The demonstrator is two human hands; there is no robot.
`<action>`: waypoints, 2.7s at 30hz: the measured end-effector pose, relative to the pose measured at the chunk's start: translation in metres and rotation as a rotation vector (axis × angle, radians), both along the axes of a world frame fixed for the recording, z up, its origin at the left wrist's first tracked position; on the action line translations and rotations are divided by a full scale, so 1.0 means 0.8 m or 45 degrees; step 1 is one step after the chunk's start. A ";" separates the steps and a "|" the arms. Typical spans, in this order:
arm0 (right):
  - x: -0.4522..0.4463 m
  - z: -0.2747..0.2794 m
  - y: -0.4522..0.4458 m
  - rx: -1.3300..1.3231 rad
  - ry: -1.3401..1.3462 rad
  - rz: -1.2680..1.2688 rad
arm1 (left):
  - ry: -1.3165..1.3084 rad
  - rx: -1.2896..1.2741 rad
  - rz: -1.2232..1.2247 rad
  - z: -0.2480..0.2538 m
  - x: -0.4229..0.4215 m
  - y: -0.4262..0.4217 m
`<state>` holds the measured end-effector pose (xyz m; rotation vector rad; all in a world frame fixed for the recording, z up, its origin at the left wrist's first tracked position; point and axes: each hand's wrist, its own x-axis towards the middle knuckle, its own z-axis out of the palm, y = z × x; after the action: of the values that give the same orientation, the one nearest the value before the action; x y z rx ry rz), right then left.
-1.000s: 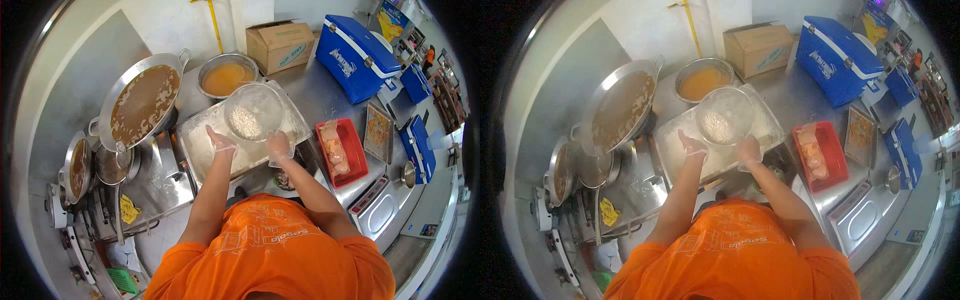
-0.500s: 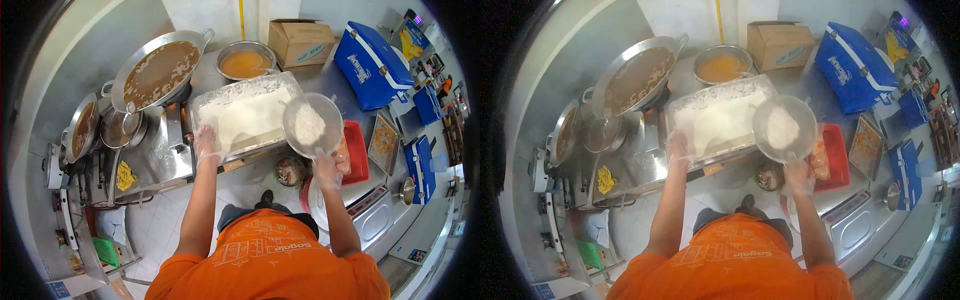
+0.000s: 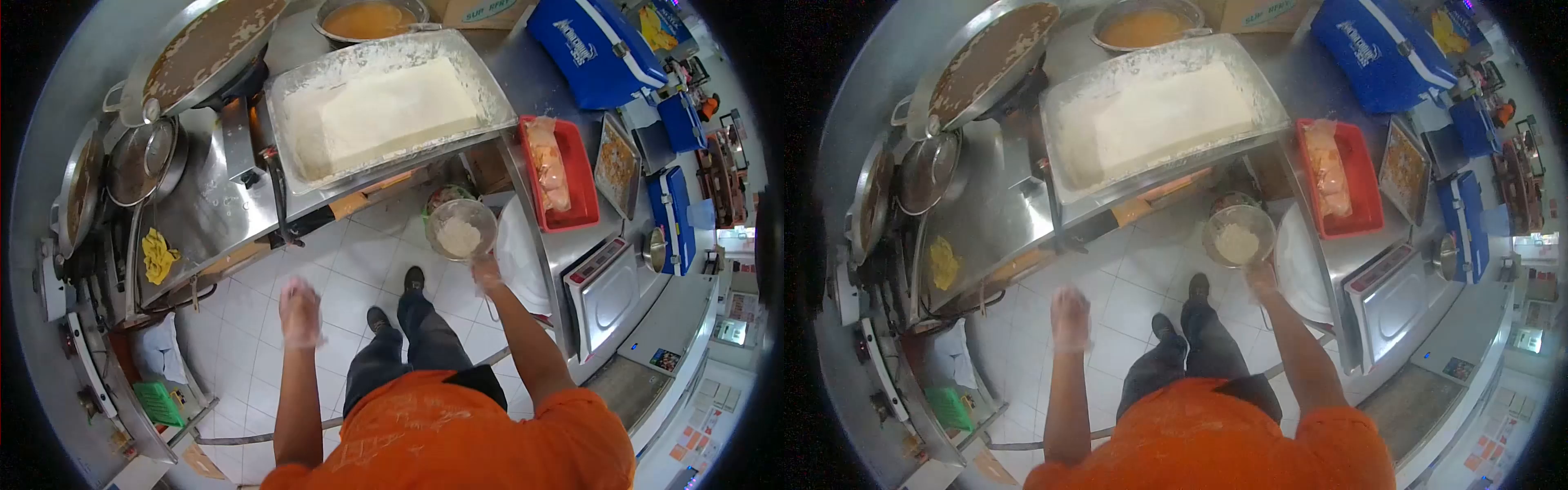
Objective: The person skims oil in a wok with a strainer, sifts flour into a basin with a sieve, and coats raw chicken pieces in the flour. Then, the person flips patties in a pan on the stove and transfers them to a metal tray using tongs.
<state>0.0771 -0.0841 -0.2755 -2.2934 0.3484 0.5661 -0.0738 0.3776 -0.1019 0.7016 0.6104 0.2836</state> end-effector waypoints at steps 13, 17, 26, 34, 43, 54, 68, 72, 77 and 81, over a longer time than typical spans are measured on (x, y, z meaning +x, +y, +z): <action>0.089 -0.256 0.053 -1.039 -0.205 0.169 | 1.322 0.277 0.033 -0.106 -0.408 -0.015; 0.080 -0.257 0.061 -1.096 -0.227 0.108 | 1.491 0.304 -0.077 -0.110 -0.438 -0.031; 0.019 -0.260 0.024 -0.707 -0.947 -0.083 | 1.162 0.679 -0.308 -0.129 -0.395 -0.049; 0.145 -0.136 0.002 -0.047 -1.267 -0.568 | 1.288 0.399 -0.171 -0.094 -0.338 -0.067; 0.278 -0.176 -0.094 -0.816 -0.650 -0.222 | 1.397 0.458 -0.373 -0.093 -0.363 -0.072; 0.274 -0.166 -0.078 -0.610 -0.654 0.204 | 1.521 0.673 -0.291 -0.057 -0.384 -0.069; -0.035 -0.022 0.266 0.436 0.476 0.533 | 1.391 0.437 0.091 -0.050 -0.656 -0.054; -0.127 0.026 0.389 1.014 1.351 0.400 | 1.173 1.593 -0.501 -0.040 -0.724 0.004; -0.402 0.254 0.622 1.157 1.284 1.360 | 0.328 0.670 0.320 0.020 -0.637 0.120; -0.571 0.340 0.759 1.202 1.200 1.716 | -0.152 0.054 0.688 0.105 -0.545 0.198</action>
<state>-0.3796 0.5233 -0.0036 -0.9167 -0.9570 1.9193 -0.5095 0.5363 -0.0183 0.5450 0.6743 0.8356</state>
